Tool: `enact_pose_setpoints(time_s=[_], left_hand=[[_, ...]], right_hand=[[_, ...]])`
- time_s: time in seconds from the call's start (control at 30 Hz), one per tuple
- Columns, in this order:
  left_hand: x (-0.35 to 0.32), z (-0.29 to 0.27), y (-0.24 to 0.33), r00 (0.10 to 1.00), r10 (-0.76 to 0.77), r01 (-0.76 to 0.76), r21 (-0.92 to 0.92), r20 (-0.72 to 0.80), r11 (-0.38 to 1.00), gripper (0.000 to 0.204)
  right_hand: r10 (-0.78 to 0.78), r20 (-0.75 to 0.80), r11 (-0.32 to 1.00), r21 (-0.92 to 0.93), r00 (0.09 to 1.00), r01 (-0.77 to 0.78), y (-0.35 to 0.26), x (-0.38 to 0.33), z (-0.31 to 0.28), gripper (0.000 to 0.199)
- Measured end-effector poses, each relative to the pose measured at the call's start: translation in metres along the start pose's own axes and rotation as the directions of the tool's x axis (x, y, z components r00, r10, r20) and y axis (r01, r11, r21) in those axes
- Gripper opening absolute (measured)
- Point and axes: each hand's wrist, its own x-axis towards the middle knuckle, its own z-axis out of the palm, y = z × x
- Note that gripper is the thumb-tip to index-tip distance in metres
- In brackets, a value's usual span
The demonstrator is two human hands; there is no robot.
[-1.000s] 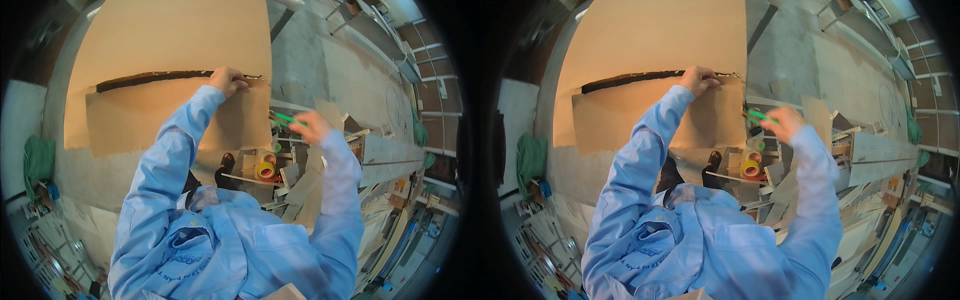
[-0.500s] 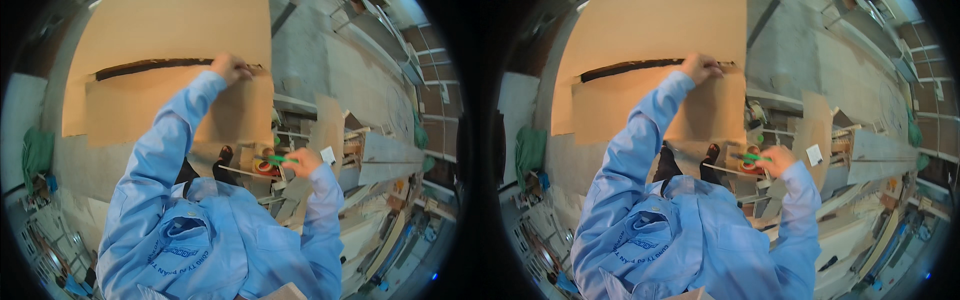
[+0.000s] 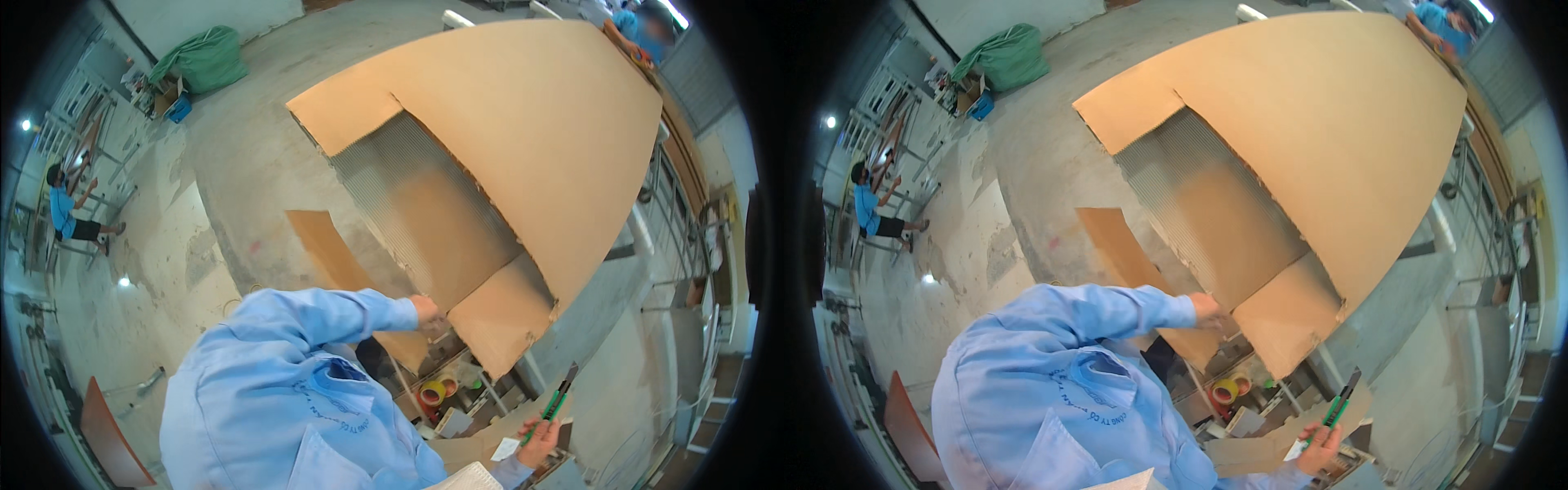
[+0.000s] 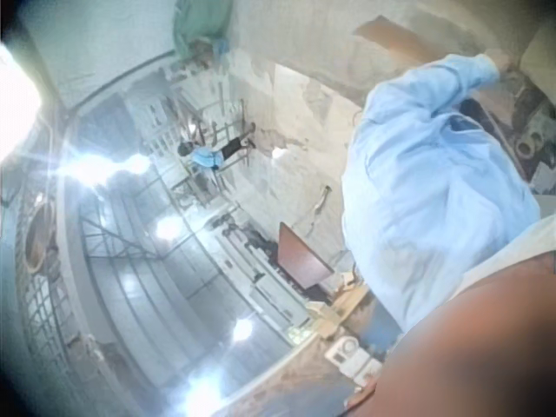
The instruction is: The person wraps a large wooden panel with corrugated cardboard, trims the excess with a utility knife, and secures the package with tape. A coworker assists by applying tape to the opposite side.
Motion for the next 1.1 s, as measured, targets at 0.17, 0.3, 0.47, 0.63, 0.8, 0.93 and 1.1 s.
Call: enact_pose_setpoints(time_s=[0.17,0.3,0.47,0.63,0.8,0.93,1.1], left_hand=[[-0.06,-0.201,-0.06,0.761,-0.355,0.008,-0.539,-0.543,0.842,0.02],[-0.085,-0.289,-0.141,0.54,-0.63,-0.163,-0.803,-0.558,0.573,0.019],[-0.13,-0.321,-0.206,0.298,-0.453,-0.237,-0.524,-0.841,0.818,0.019],[-0.173,-0.333,-0.233,0.055,-0.767,-0.357,-0.73,-0.639,0.583,0.031],[-0.144,-0.332,-0.26,0.246,-0.876,-0.612,-0.767,-0.415,0.191,0.039],[-0.106,-0.341,-0.294,0.076,-0.907,-0.538,-0.783,-0.413,0.312,0.033],[-0.097,-0.348,-0.299,0.024,-0.929,-0.51,-0.804,-0.37,0.307,0.034]], right_hand=[[-0.117,0.248,0.992,0.068,0.962,0.103,-0.047,0.041,0.126,0.026],[-0.083,0.238,0.996,0.048,0.968,0.074,-0.081,0.084,0.241,0.033],[-0.24,0.295,0.97,0.044,0.925,0.238,-0.141,0.132,0.374,0.039],[-0.258,0.338,0.966,0.086,0.905,0.243,-0.204,0.146,0.463,0.037],[-0.556,0.707,0.59,-0.034,0.437,0.806,-0.289,0.143,0.559,0.036],[-0.434,0.901,-0.146,-0.067,-0.004,0.987,-0.36,0.149,0.649,0.038],[-0.185,0.914,-0.593,0.188,-0.36,0.783,-0.397,0.161,0.753,0.027]])
